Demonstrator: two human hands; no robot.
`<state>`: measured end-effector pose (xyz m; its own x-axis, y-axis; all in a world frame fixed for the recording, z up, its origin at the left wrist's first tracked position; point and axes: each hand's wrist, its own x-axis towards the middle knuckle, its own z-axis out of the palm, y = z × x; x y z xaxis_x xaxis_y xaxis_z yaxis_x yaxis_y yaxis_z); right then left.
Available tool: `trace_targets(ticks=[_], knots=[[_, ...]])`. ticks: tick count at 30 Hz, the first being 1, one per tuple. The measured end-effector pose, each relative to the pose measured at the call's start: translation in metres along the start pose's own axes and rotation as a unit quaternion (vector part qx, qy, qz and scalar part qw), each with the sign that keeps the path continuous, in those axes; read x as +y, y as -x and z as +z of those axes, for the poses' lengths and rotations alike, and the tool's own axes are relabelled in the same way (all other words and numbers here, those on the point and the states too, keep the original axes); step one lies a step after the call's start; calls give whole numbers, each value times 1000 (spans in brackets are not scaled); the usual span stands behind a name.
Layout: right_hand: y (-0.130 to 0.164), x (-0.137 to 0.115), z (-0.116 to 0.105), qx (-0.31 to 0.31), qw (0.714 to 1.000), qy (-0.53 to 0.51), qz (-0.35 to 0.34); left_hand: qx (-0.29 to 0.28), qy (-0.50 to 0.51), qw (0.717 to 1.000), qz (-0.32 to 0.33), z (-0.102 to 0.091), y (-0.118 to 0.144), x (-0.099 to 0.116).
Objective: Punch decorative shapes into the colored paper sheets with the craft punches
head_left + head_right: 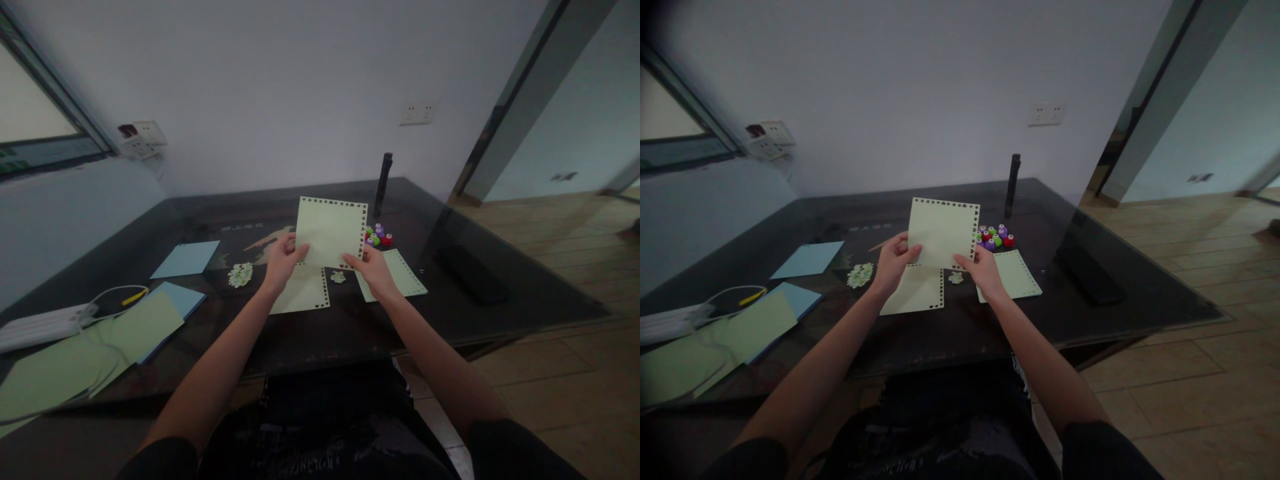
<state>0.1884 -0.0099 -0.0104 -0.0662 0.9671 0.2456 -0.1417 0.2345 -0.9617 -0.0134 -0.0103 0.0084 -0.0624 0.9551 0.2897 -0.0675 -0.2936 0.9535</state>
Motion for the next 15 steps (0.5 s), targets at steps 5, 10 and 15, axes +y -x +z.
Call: trace_targets(ticks=[5, 10, 15], knots=[[-5, -3, -8, 69, 997, 9, -42, -25, -90, 995, 42, 6, 6, -1], [-8, -11, -35, 80, 992, 75, -61, -27, -202, 976, 80, 18, 10, 4], [-11, -29, -71, 82, 989, 102, -74, -89, -219, 971, 43, 45, 11, 12]])
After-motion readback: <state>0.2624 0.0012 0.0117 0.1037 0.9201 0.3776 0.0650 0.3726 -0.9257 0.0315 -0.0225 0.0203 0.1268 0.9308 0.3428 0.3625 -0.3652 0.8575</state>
